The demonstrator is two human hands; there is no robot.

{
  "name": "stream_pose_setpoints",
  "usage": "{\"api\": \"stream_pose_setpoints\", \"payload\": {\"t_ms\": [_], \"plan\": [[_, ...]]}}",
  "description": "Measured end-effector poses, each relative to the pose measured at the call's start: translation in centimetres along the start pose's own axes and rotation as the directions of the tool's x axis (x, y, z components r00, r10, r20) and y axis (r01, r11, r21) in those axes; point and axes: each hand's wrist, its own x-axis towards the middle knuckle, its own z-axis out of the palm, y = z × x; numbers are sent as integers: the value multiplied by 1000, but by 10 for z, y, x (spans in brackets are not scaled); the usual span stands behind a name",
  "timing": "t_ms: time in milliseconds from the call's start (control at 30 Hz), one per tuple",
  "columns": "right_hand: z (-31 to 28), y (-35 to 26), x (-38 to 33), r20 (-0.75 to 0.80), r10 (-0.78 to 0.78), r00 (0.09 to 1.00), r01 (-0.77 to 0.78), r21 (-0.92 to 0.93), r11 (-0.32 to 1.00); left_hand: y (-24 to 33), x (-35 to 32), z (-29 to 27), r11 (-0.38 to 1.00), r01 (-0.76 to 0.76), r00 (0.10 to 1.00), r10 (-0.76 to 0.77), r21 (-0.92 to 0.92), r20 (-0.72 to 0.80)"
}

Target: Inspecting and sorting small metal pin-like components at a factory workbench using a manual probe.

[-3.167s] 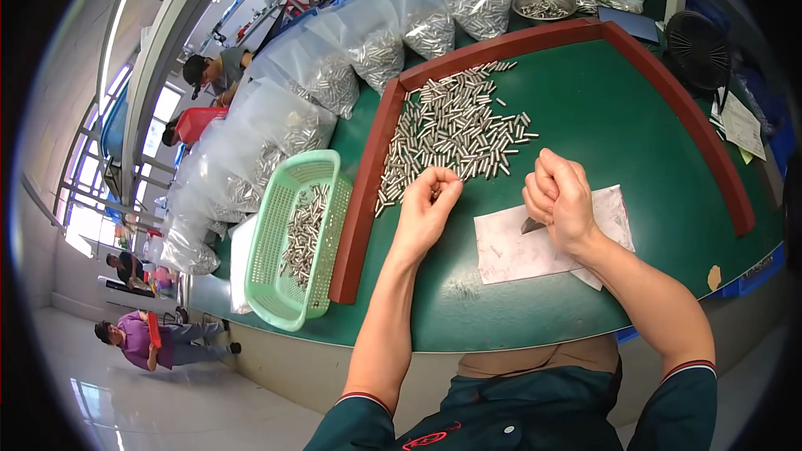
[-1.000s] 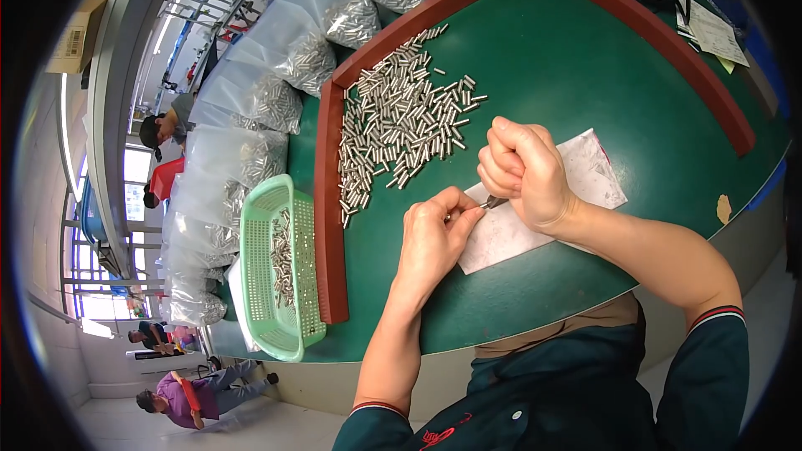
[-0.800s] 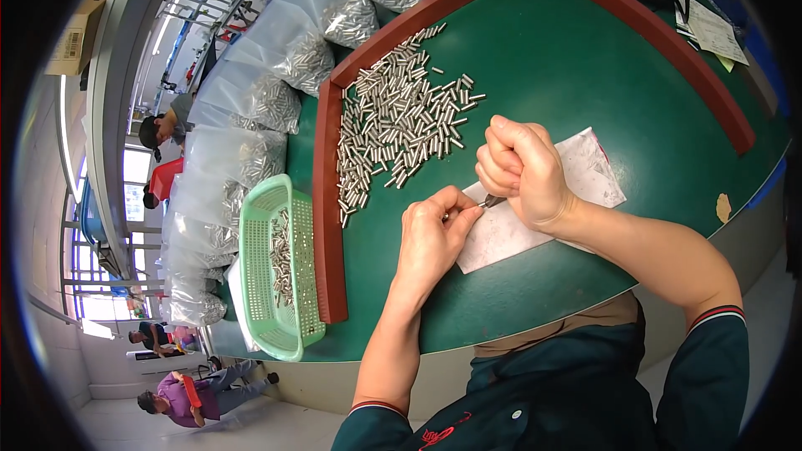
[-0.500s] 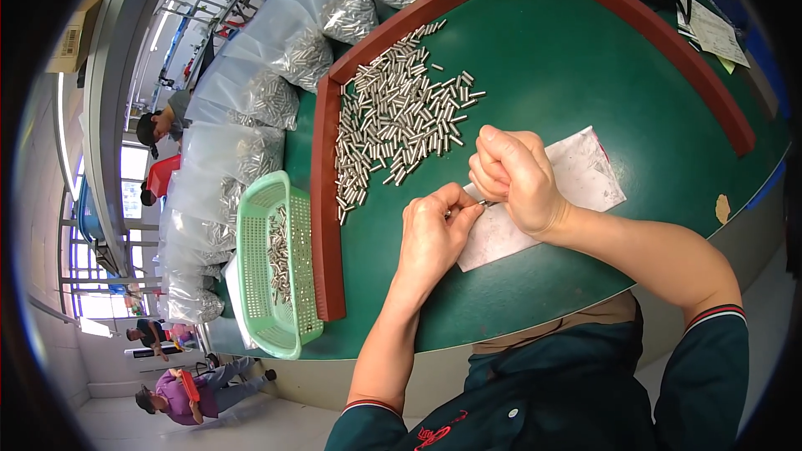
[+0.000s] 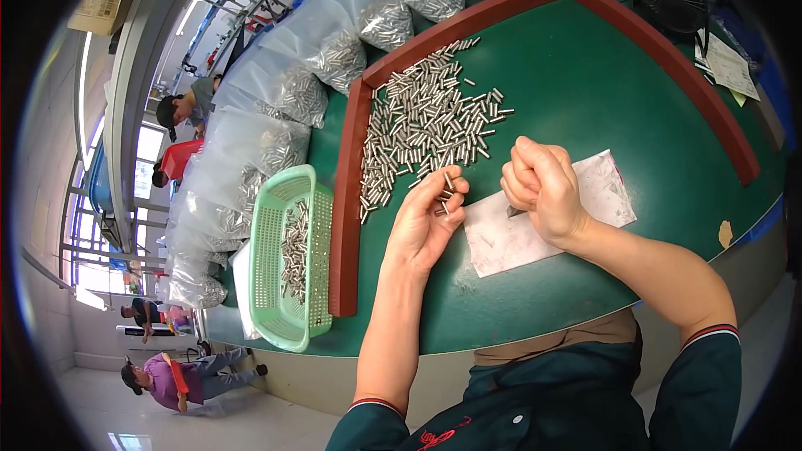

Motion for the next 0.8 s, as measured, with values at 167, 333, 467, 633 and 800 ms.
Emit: {"api": "stream_pose_setpoints", "payload": {"t_ms": [167, 333, 467, 633, 800], "plan": [[0, 1, 3, -12, 10, 1000, -10, -11, 1000, 2, 9, -7, 821, -240, 933, 342, 518, -110], [5, -2, 3, -22, -5, 1000, 4, -22, 1000, -9, 25, 7, -28, -212, 669, 724, 977, 166], [5, -2, 6, -36, -1, 999, 1, -15, 1000, -12, 37, 11, -209, -135, 693, 678, 969, 243], [4, -3, 4, -46, -5, 999, 4, -18, 1000, -12, 32, 15, -217, -88, 749, 629, 972, 208], [5, -3, 1, -38, -6, 999, 5, -18, 1000, -6, 24, 8, -78, -160, 761, 625, 984, 174]]}}
